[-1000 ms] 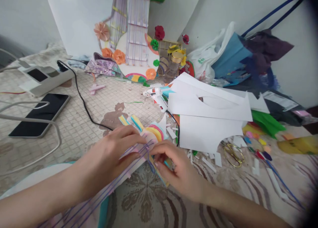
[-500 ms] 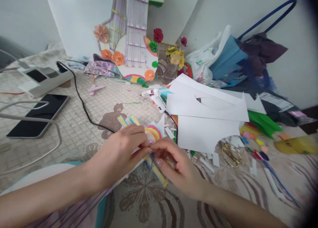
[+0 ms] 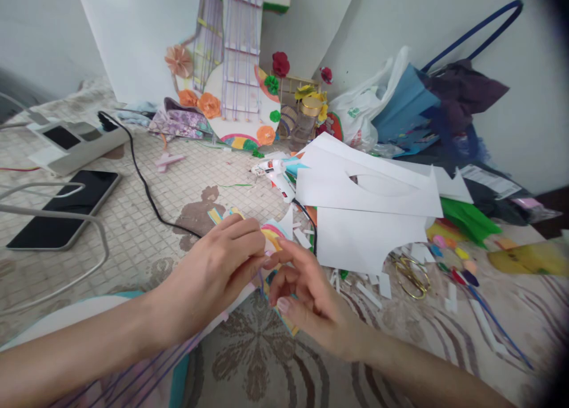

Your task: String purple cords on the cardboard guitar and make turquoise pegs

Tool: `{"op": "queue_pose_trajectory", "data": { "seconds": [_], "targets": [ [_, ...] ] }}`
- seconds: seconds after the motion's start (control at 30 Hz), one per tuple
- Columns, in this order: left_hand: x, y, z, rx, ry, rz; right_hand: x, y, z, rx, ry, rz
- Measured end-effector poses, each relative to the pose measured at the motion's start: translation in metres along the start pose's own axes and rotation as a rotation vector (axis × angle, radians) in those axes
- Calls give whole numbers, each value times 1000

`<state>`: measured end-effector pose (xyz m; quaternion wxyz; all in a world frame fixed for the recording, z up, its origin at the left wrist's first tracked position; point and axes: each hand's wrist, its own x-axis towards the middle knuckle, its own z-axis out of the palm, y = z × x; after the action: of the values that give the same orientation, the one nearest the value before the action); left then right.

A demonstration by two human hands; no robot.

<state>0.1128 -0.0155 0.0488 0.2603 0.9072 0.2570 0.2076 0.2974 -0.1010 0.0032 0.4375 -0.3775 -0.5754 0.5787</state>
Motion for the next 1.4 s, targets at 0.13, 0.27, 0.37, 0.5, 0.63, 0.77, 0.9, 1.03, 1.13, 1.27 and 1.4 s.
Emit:
{"op": "queue_pose_trajectory", "data": {
  "seconds": [0.13, 0.27, 0.37, 0.5, 0.63, 0.77, 0.9, 1.03, 1.13, 1.27, 1.4],
  "targets": [
    [-3, -1, -1, -42, -28, -53, 3, -6, -8, 117, 90, -22],
    [-5, -3, -2, -83, -14, -89, 8, -4, -15, 312, 207, 98],
    [-3, -2, -1, -102, 12, -128, 9, -2, -16, 478, 208, 183],
    [4, 4, -1, -155, 13, -177, 9, -3, -12, 546, 175, 214],
    [9, 10, 0, -195, 17, -207, 10, -4, -7, 481, 148, 174],
    [12, 13, -1, -169, -6, -217, 6, -3, -3, 252, 135, 86],
    [8, 12, -1, -78, 5, -177, -2, -5, 1, -167, 143, 12],
    [3, 11, 2, 160, 42, -56, -7, -6, 6, -482, 92, -81],
    [0, 11, 5, 349, 63, 36, -8, -7, 8, -529, 57, -131],
    [-1, 10, 7, 386, 73, 48, -8, -10, 9, -485, 2, -98],
    [2, 10, 4, 162, 72, -68, -11, -10, 9, -487, -106, -71]
  ]
}}
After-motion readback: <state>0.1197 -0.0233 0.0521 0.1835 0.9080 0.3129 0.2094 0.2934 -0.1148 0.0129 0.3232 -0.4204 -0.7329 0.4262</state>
